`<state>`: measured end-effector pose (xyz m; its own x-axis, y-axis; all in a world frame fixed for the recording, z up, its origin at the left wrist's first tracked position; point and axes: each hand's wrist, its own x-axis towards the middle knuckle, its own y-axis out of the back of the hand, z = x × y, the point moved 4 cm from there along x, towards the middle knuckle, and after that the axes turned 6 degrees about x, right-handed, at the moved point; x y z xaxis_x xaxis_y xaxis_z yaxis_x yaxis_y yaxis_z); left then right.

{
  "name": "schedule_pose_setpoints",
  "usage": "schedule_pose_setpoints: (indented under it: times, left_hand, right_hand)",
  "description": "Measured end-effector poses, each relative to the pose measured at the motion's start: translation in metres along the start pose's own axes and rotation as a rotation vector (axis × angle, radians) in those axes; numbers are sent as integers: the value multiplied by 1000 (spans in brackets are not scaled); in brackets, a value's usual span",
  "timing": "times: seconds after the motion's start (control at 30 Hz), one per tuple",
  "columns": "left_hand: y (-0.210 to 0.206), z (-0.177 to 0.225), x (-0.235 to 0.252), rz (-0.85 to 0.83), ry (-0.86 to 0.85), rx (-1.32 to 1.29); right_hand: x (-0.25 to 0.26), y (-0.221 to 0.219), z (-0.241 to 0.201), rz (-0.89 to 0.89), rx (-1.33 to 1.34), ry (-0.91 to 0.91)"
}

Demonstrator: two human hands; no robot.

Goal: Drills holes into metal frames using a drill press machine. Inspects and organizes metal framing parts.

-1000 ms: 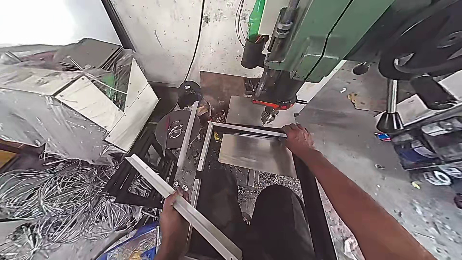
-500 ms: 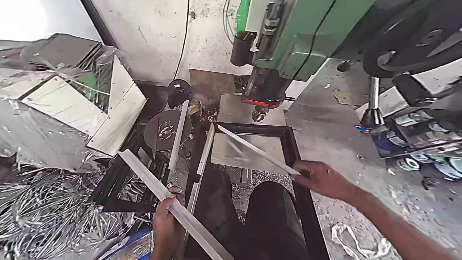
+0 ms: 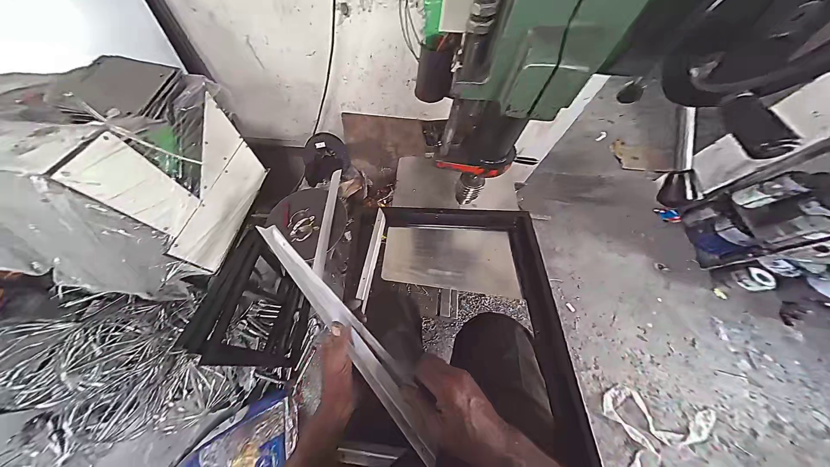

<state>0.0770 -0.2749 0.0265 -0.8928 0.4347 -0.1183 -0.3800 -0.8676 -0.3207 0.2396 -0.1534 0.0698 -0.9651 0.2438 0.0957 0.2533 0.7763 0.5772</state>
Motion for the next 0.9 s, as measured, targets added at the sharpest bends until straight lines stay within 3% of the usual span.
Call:
schedule_pose_setpoints:
  times: [0.07,0.13,0.2,0.33,0.5,0.73,0.9]
  left_hand:
    - [9,4,3,51,17,-59]
    - [24,11,4,199,74,-143]
    - [45,17,7,302,82,-172]
    - [85,32,6,388,53,-221]
    - [120,52,-3,481,14,-250]
    - [153,63,-14,552,1,-221]
    - [161,64,-10,577,9,-185]
  right_hand:
    - [14,-8,-3,-116,71,37]
    - [38,-5,9,-122,98,37]
    - [79,3,28,-120,-91,34]
    - [163,-9,64,-223,-557,227]
    - [216,-22,73,-301,-672,388]
    - [206,11,73,-510,-793,561]
    - [164,71,85,-638,-861,431]
